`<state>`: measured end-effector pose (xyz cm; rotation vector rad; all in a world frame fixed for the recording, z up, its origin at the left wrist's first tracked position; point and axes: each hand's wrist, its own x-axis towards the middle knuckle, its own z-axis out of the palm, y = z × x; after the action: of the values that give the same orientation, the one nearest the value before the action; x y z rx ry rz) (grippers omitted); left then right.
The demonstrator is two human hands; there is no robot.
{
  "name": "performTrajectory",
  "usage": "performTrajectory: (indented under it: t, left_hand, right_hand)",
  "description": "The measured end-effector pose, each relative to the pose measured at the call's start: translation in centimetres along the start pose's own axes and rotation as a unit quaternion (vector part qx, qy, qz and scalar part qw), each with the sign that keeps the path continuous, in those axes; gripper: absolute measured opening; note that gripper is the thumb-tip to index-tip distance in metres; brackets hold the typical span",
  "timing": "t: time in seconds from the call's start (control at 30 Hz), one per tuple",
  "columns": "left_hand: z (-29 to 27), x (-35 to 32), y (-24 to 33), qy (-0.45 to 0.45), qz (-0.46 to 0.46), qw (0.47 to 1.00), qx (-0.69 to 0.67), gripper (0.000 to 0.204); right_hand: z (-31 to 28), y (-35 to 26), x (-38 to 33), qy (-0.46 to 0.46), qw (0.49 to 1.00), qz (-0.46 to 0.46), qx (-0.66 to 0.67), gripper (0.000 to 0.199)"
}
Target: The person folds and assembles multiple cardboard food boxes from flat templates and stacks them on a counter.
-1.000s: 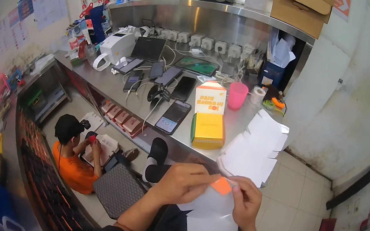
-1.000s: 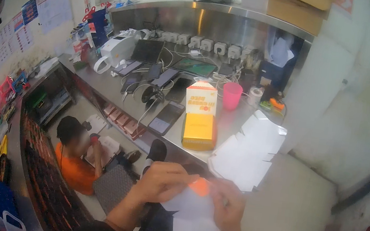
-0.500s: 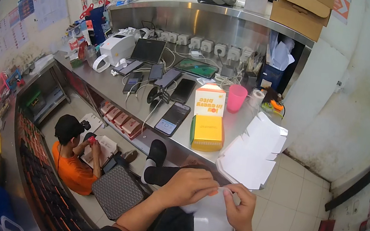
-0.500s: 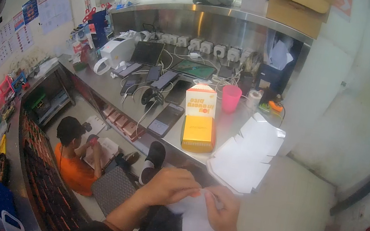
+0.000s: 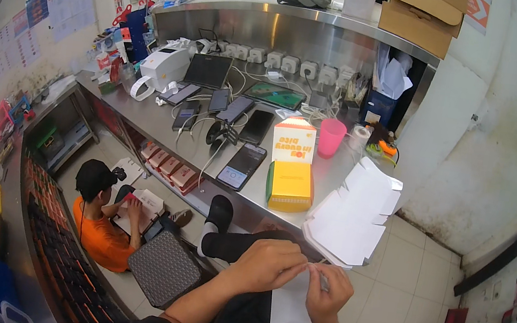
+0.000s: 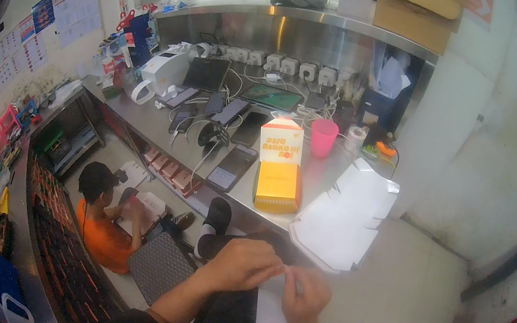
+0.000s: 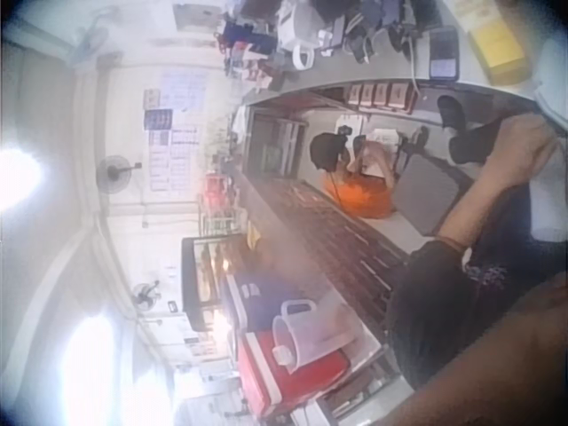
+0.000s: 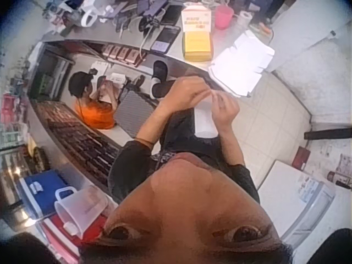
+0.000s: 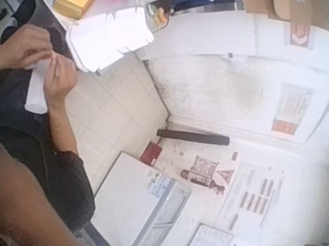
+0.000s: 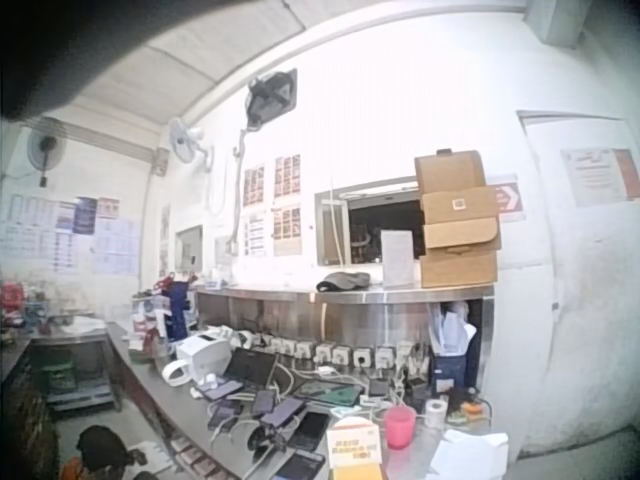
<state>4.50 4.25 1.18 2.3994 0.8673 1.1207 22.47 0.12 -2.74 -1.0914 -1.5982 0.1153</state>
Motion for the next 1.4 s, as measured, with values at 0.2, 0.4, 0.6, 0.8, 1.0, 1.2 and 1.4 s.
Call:
performTrajectory:
  t: [0.2,0.4,0.6,0.8,1.0,1.2,1.4]
  left_hand:
    - [-0.3,0.0,-0.6,0.001,-0.008,1.000,-0.002,0.010]
    - [-0.1,0.0,-0.6,-0.009,-0.005,1.000,-0.011,0.011]
    - [2.7,-1.6,0.9,0.288,-0.055,0.937,0.189,0.018]
    - [5.6,-2.0,0.1,0.336,-0.251,0.857,-0.299,0.015]
    - [4.5,-2.8,1.7,0.266,-0.115,0.944,-0.156,0.012]
    - [3.4,-3.4,1.1,0.228,-0.121,0.945,-0.200,0.013]
    - [3.4,-3.0,0.7,0.228,-0.109,0.943,-0.215,0.012]
  right_hand:
    - [-1.2,1.2,0.9,-0.135,0.956,0.149,0.213,0.005]
    - [-1.6,1.3,1.0,-0.160,0.936,0.172,0.264,0.008]
    - [-1.2,0.9,-0.5,0.005,0.908,0.287,0.306,0.009]
    - [0.6,-1.3,-0.2,-0.024,0.941,0.153,0.300,0.012]
    - [0.8,-0.8,-0.2,0.003,0.988,0.055,0.142,0.014]
    - [-0.5,-0.5,0.8,-0.013,0.988,0.050,0.143,0.008]
    - [-0.6,-0.1,0.9,-0.061,0.983,0.056,0.164,0.009]
